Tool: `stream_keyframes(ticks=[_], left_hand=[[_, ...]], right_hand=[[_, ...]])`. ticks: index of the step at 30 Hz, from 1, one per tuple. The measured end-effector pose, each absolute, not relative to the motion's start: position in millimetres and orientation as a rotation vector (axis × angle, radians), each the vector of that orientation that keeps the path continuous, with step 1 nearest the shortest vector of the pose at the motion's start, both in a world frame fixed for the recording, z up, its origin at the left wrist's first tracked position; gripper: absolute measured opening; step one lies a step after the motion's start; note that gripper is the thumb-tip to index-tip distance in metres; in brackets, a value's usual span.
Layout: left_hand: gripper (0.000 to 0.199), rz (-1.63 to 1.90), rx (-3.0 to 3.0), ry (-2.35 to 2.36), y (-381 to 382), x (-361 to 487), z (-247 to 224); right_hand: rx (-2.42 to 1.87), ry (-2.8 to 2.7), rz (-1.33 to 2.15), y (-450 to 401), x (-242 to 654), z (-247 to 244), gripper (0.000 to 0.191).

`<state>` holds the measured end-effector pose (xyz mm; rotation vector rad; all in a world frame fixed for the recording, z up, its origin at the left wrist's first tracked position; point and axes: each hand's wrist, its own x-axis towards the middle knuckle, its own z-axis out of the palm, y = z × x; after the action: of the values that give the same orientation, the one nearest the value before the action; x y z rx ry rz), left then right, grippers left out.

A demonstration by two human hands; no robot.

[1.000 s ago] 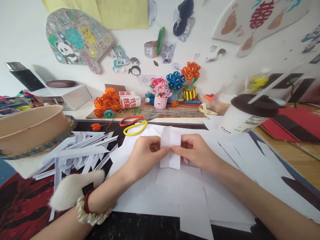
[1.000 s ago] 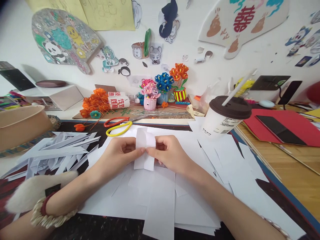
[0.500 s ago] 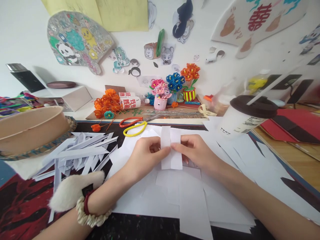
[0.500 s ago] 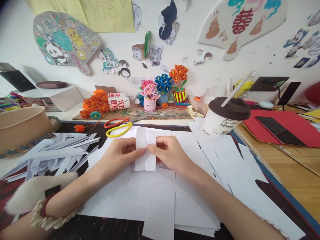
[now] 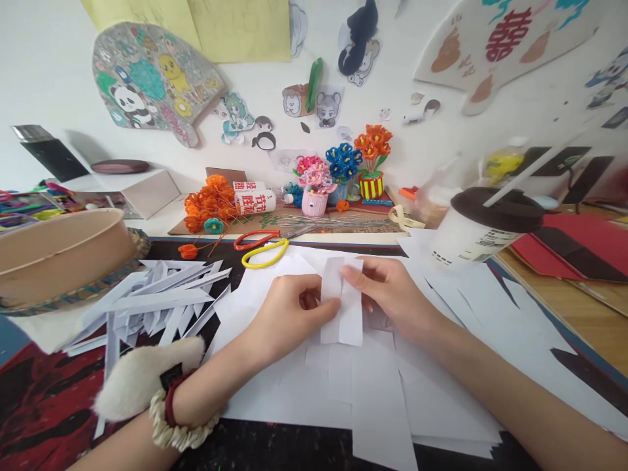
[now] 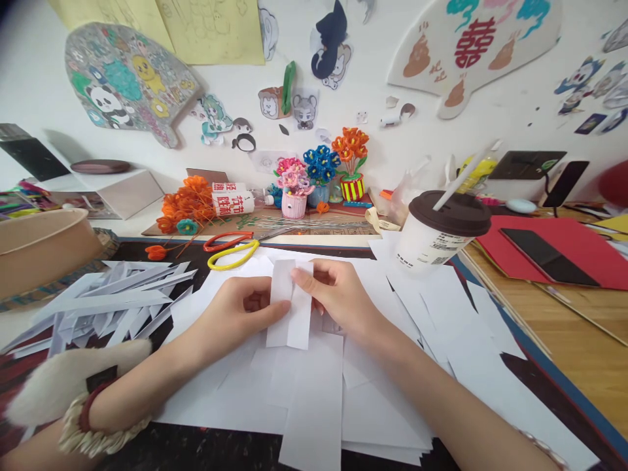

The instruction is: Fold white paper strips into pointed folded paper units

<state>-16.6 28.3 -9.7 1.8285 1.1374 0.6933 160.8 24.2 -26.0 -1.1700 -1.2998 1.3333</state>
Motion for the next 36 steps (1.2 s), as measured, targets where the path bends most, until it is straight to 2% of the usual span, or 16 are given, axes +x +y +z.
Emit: stream_keyframes(ticks=[8, 13, 21, 36], left_hand=[[0.033, 0.750, 1.819, 1.135, 28.6, -16.5, -9.4], [0.027, 0.843, 1.734, 1.139, 30.7, -18.1, -8.5], [0.027, 0.795, 1.790, 1.159, 29.2, -16.6, -6.6], [0.025, 0.907, 1.767, 1.274, 30.6, -19.9, -9.1]], right_hand=[[-1.208, -1.268, 1.266, 22.3, 159.6, -20.8, 0.031], [-1.204, -1.261, 1.248, 21.5, 159.7, -19.2, 0.034], [-1.179, -1.246, 1.204, 22.6, 160.0, -20.7, 0.034], [-1.172, -1.293, 1.318, 23.2, 160.5, -23.7, 0.028]])
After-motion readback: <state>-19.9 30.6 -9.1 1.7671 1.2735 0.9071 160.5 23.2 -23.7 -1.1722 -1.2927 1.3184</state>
